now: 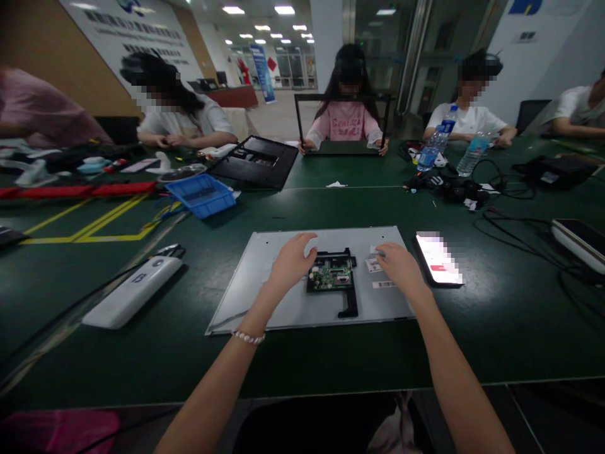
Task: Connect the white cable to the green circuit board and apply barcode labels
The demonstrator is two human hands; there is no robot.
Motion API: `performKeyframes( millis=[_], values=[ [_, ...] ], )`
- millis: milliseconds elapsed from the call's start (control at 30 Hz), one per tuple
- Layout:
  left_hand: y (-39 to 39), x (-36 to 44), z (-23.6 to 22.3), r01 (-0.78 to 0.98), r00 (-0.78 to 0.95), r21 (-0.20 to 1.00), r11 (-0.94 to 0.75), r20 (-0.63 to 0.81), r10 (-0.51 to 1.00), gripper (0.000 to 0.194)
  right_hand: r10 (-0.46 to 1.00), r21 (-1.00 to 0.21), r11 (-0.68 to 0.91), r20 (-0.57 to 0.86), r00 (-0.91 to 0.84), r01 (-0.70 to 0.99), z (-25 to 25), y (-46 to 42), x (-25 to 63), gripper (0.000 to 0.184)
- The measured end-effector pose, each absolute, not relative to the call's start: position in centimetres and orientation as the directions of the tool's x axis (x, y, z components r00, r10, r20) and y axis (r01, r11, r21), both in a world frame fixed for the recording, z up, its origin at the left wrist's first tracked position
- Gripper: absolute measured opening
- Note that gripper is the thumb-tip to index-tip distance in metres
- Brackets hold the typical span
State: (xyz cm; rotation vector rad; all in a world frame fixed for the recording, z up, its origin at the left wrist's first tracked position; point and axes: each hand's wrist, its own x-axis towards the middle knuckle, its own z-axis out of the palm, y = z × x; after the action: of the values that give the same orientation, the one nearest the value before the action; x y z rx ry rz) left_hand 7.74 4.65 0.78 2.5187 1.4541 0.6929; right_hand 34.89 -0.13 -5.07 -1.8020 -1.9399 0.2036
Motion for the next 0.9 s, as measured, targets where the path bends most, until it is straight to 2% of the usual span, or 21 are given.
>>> performKeyframes(
  millis=[200, 300, 467, 600, 900],
  values=[
    [5.4, 6.9, -2.4, 0.731, 0.433, 0.396, -0.555, 0.359, 0.827, 0.034, 0.938, -0.407, 0.173, 0.345, -0.025, 0.897, -6.7, 1.0, 34.6, 0.037],
    [4.8, 6.8, -3.0, 0.721, 0.431, 0.407, -0.56, 0.369, 0.823, 0.037, 0.943, -0.404, 0.198, 0.327, -0.061, 0.893, -7.5, 1.4, 34.6, 0.04],
    [4.0, 7.8, -3.7, 0.756, 0.466, 0.371, -0.54, 0.275, 0.841, 0.044, 0.95, -0.411, 0.254, 0.276, -0.146, 0.876, -7.8, 1.4, 34.4, 0.05],
    [3.7, 8.0, -4.1, 0.773, 0.474, 0.357, -0.525, 0.227, 0.851, 0.047, 0.949, -0.403, 0.282, 0.249, -0.192, 0.871, -7.4, 1.3, 34.4, 0.042],
    [3.8, 8.0, -3.8, 0.771, 0.49, 0.349, -0.533, 0.209, 0.846, 0.046, 0.943, -0.419, 0.193, 0.33, -0.049, 0.887, -7.1, 2.0, 35.0, 0.028]
  ],
)
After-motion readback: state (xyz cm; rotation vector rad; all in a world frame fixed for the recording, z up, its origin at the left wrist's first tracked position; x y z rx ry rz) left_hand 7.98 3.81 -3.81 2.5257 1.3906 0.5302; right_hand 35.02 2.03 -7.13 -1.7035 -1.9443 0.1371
